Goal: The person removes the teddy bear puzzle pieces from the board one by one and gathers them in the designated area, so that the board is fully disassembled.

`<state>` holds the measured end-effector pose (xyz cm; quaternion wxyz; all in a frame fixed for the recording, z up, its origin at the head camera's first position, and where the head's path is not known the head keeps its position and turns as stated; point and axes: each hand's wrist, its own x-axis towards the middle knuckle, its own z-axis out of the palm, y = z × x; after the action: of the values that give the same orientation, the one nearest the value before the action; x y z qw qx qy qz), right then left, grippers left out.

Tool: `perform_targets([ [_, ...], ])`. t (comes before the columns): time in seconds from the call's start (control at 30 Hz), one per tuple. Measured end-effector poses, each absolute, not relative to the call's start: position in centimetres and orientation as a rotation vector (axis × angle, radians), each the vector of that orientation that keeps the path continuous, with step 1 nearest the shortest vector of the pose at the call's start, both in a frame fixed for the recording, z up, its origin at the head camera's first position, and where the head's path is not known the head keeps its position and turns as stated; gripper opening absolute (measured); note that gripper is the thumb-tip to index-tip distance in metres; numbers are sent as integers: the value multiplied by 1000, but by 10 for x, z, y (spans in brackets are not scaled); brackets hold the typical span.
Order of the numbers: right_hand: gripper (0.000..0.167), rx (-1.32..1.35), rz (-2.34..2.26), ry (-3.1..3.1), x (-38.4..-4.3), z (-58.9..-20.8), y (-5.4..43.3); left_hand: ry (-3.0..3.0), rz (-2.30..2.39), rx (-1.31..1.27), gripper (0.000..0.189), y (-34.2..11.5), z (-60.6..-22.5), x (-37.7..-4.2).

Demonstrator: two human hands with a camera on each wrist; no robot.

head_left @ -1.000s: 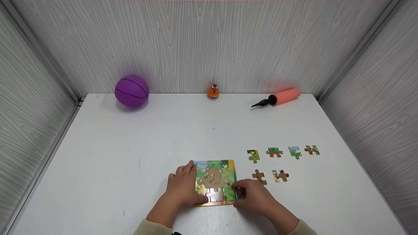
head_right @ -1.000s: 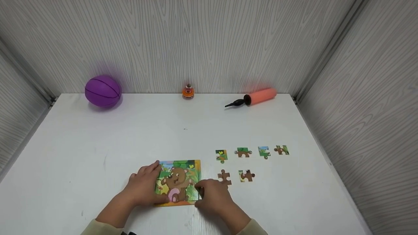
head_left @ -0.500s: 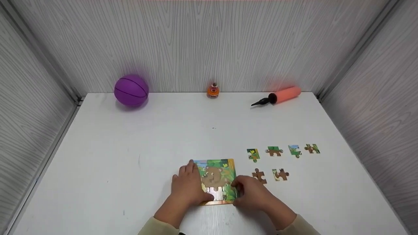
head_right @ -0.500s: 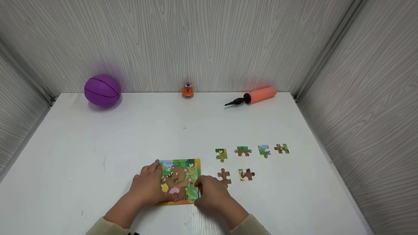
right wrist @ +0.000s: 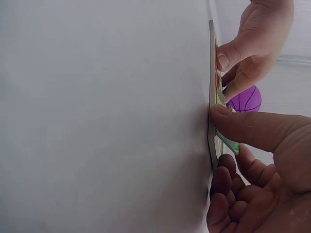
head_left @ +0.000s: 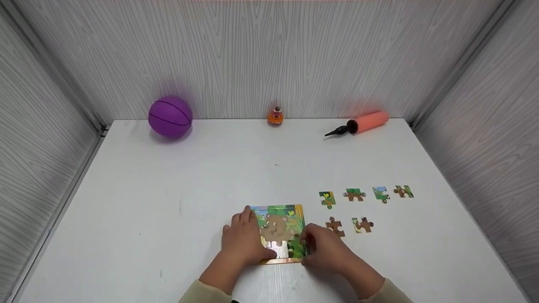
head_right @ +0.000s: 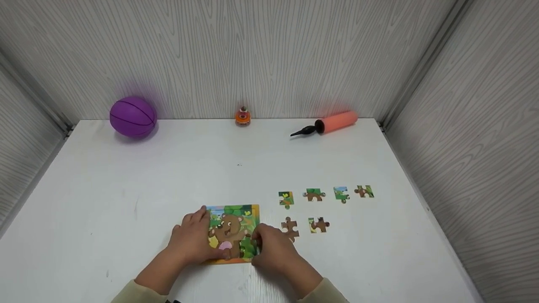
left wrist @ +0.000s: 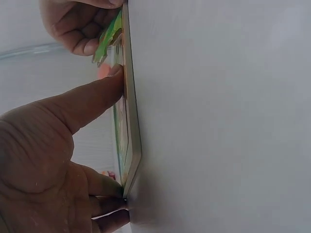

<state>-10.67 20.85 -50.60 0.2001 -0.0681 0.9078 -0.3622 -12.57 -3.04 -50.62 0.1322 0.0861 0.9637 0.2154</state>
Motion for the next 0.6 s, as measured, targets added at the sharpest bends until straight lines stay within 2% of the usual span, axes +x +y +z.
perform_targets([
  [0.37,47,-284,-1008,2568,-104,-504,209,2809,635,262,127,-32,-511,-126],
  [0.6,41,-285,-1023,2572,-104,-504,211,2802,646,264,127,-33,-510,-126],
])
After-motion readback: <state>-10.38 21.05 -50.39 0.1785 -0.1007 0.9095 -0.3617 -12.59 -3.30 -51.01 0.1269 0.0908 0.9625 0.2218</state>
